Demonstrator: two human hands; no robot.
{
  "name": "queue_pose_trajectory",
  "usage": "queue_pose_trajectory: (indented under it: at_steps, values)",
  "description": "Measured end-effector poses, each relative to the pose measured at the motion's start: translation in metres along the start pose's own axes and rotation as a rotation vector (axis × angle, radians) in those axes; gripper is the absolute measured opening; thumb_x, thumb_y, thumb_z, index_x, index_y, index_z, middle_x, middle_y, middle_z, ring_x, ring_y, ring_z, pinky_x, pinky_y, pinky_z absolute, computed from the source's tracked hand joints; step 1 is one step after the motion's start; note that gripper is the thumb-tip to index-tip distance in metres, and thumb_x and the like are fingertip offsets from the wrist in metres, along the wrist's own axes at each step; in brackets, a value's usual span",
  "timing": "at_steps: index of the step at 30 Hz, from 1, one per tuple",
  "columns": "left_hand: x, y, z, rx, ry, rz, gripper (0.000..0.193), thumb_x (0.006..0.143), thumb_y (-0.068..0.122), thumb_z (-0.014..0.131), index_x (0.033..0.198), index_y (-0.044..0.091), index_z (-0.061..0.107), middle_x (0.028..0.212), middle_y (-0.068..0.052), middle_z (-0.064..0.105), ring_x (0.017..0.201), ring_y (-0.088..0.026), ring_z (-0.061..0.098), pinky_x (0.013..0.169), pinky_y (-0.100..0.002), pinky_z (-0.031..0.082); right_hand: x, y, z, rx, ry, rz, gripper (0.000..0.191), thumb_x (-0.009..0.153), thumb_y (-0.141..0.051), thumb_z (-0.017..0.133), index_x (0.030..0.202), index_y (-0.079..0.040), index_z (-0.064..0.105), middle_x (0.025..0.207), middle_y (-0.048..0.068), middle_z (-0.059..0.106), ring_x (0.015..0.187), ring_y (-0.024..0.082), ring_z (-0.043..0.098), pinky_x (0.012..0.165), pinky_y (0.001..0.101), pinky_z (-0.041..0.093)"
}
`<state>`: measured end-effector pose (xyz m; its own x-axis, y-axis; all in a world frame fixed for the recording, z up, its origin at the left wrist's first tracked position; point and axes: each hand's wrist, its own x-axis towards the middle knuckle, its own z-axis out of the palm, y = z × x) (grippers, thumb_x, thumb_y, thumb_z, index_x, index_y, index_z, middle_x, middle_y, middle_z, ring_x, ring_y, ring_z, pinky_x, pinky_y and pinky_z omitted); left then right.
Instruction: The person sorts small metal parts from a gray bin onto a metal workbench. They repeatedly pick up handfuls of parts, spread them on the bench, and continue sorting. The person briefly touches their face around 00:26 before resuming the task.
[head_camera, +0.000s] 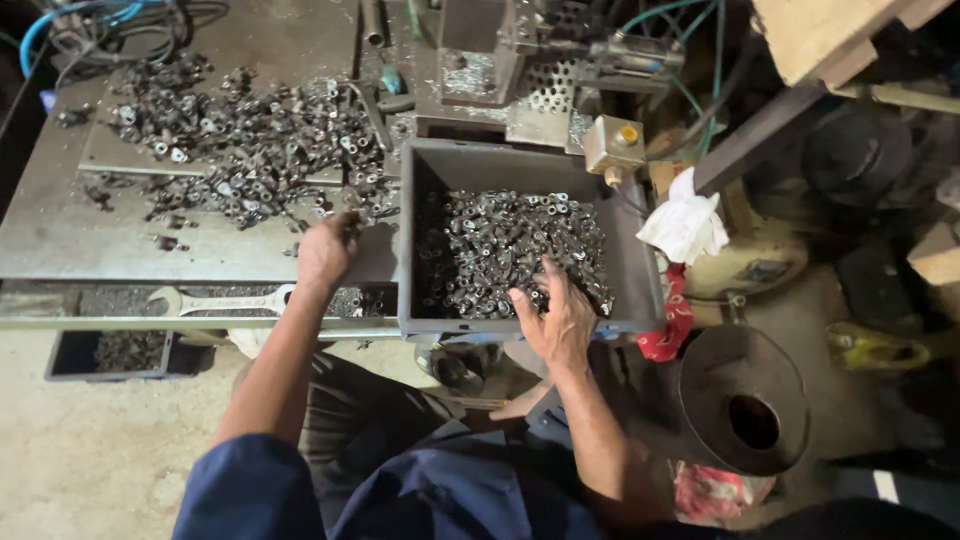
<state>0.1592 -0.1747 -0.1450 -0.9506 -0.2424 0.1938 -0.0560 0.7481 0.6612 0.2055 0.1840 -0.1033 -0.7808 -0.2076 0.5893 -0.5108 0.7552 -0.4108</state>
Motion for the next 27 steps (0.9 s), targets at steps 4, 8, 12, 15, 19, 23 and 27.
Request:
queue_pose_trajectory:
  at_steps: [4, 8, 12, 15, 19, 23, 27]
  values:
    - [-0.006, 0.051, -0.009, -0.340, 0.196, 0.029, 0.032, 0.099, 0.027, 0.073, 0.118, 0.002, 0.074, 0.106, -0.021, 0.076, 0.095, -0.029, 0.076, 0.085, -0.036, 0.057, -0.002, 0.010, -0.006, 0.064, -0.013, 0.052, 0.063, 0.092, -0.041, 0.075, 0.138, -0.002, 0.058, 0.107, 0.013, 0.076, 0.095, 0.030, 0.075, 0.084, 0.0422, 0.058]
    - [-0.026, 0.123, 0.005, -0.431, 0.125, 0.169, 0.031, 0.092, 0.028, 0.078, 0.112, 0.004, 0.077, 0.103, -0.014, 0.078, 0.089, -0.023, 0.076, 0.079, -0.033, 0.059, -0.007, 0.031, -0.008, 0.301, -0.059, 0.168, 0.061, 0.093, -0.038, 0.075, 0.139, -0.001, 0.058, 0.113, 0.014, 0.075, 0.099, 0.026, 0.075, 0.085, 0.0381, 0.060]
    - [-0.050, 0.203, 0.043, -0.132, 0.118, 0.579, 0.027, 0.089, 0.030, 0.080, 0.102, 0.006, 0.075, 0.090, -0.014, 0.072, 0.082, -0.035, 0.070, 0.072, -0.044, 0.056, -0.010, 0.063, -0.011, 0.844, -0.113, 0.411, 0.052, 0.099, -0.026, 0.072, 0.141, 0.000, 0.058, 0.110, 0.009, 0.075, 0.093, 0.012, 0.066, 0.082, 0.0294, 0.054]
    - [-0.072, 0.248, 0.068, 0.003, 0.082, 0.748, 0.032, 0.079, 0.025, 0.077, 0.106, 0.009, 0.072, 0.091, -0.011, 0.070, 0.079, -0.034, 0.069, 0.071, -0.045, 0.056, -0.009, 0.087, -0.017, 1.066, -0.096, 0.580, 0.034, 0.103, -0.017, 0.067, 0.132, 0.000, 0.064, 0.097, 0.003, 0.067, 0.080, 0.010, 0.063, 0.073, 0.0281, 0.058]
    - [-0.083, 0.281, 0.080, 0.031, -0.016, 0.789, 0.036, 0.085, 0.025, 0.077, 0.116, 0.008, 0.069, 0.089, -0.011, 0.067, 0.077, -0.034, 0.068, 0.072, -0.046, 0.056, -0.010, 0.103, -0.026, 1.256, -0.004, 0.653, 0.031, 0.097, -0.004, 0.066, 0.127, -0.001, 0.063, 0.101, 0.004, 0.071, 0.083, 0.010, 0.062, 0.069, 0.0256, 0.049]
    - [-0.082, 0.288, 0.076, 0.003, -0.110, 0.833, 0.035, 0.085, 0.015, 0.071, 0.119, 0.005, 0.067, 0.097, -0.014, 0.070, 0.081, -0.035, 0.069, 0.072, -0.045, 0.057, -0.010, 0.110, -0.031, 1.424, 0.022, 0.575, 0.025, 0.095, 0.002, 0.064, 0.120, -0.002, 0.062, 0.104, 0.006, 0.073, 0.089, 0.014, 0.070, 0.078, 0.0285, 0.059]
    - [-0.057, 0.293, 0.067, 0.041, -0.082, 0.650, 0.014, 0.092, 0.018, 0.070, 0.102, 0.009, 0.068, 0.086, -0.016, 0.072, 0.078, -0.037, 0.071, 0.066, -0.046, 0.057, -0.012, 0.115, -0.038, 1.392, -0.047, 0.602, 0.023, 0.095, 0.002, 0.064, 0.118, -0.002, 0.064, 0.101, 0.008, 0.075, 0.086, 0.016, 0.072, 0.074, 0.0297, 0.059]
